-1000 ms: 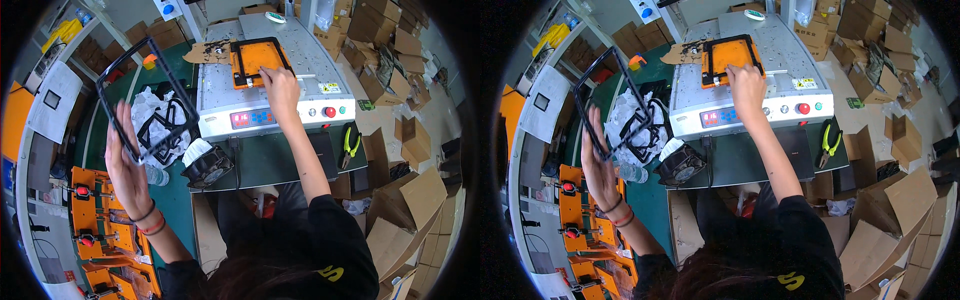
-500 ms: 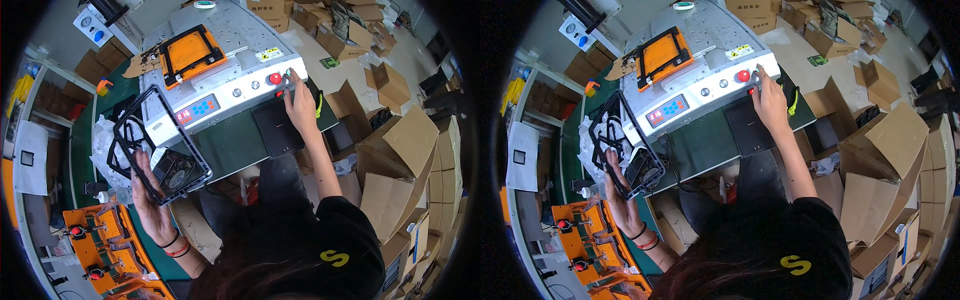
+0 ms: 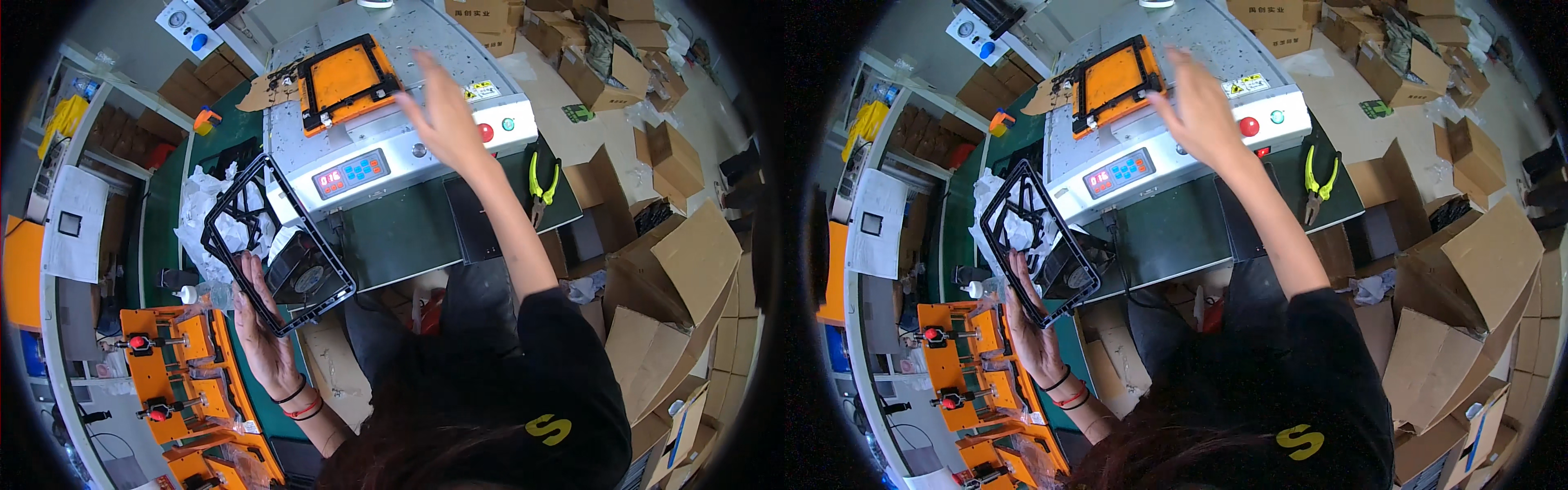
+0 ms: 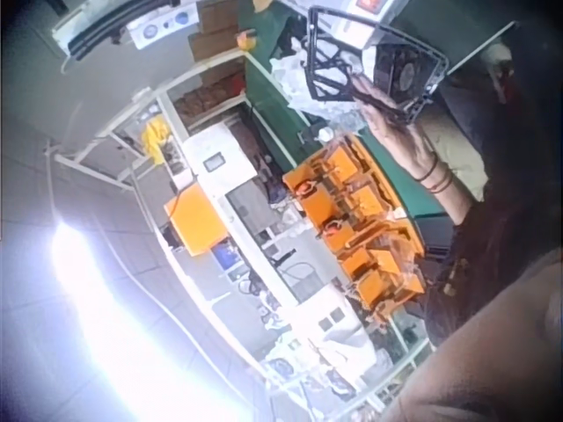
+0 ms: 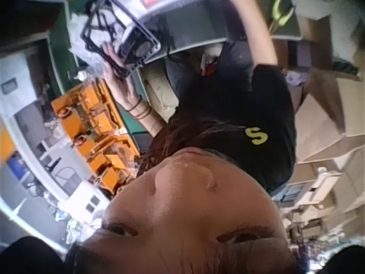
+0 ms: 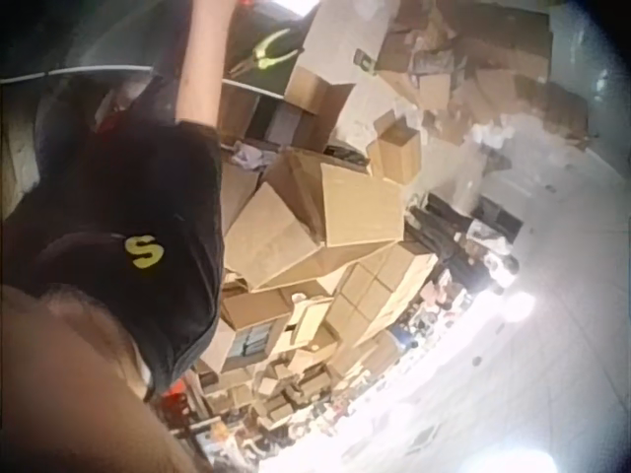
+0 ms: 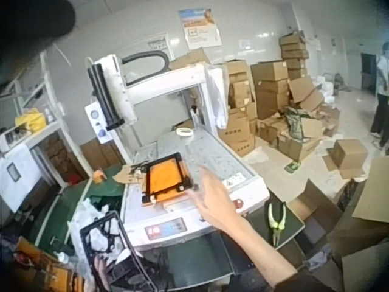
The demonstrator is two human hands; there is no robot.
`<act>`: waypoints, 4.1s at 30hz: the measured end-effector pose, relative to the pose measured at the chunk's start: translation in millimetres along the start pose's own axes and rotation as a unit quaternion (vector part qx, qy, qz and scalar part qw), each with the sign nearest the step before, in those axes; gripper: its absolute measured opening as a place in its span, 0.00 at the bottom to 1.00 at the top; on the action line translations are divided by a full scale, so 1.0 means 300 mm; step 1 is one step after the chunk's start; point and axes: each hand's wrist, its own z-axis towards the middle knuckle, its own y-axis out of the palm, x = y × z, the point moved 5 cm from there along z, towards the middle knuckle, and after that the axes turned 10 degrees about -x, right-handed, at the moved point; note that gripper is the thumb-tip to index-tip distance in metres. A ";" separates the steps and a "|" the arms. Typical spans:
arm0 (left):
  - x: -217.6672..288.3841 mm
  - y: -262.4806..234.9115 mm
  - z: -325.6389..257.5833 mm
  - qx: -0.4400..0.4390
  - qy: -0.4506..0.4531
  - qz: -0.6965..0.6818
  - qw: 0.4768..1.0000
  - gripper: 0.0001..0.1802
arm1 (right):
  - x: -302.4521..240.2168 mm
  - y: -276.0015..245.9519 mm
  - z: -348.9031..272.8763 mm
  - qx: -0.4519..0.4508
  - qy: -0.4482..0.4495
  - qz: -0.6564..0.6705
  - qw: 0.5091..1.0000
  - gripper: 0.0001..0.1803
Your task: The person assembles black electronic devices by placing them into orange clamping jigs and pressing down the handles. They repeatedly pick up units from a stack, secure them in the jigs, and then remove the finished units to place them on a green workbench. The process involves handling the devices and operating the manual clamping tools.
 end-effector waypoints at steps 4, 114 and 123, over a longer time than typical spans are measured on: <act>0.012 0.015 -0.010 0.008 0.010 0.021 1.000 0.28 | -0.026 0.085 0.053 -0.065 0.004 -0.026 0.998 0.37; -0.447 -0.125 -0.232 -0.102 -0.148 -0.083 0.980 0.62 | -0.557 -0.014 -0.710 -0.217 0.128 0.131 0.959 0.40; -0.457 -0.175 -0.240 -0.139 -0.124 -0.145 0.972 0.61 | -0.591 -0.040 -0.685 -0.255 0.086 0.085 0.959 0.36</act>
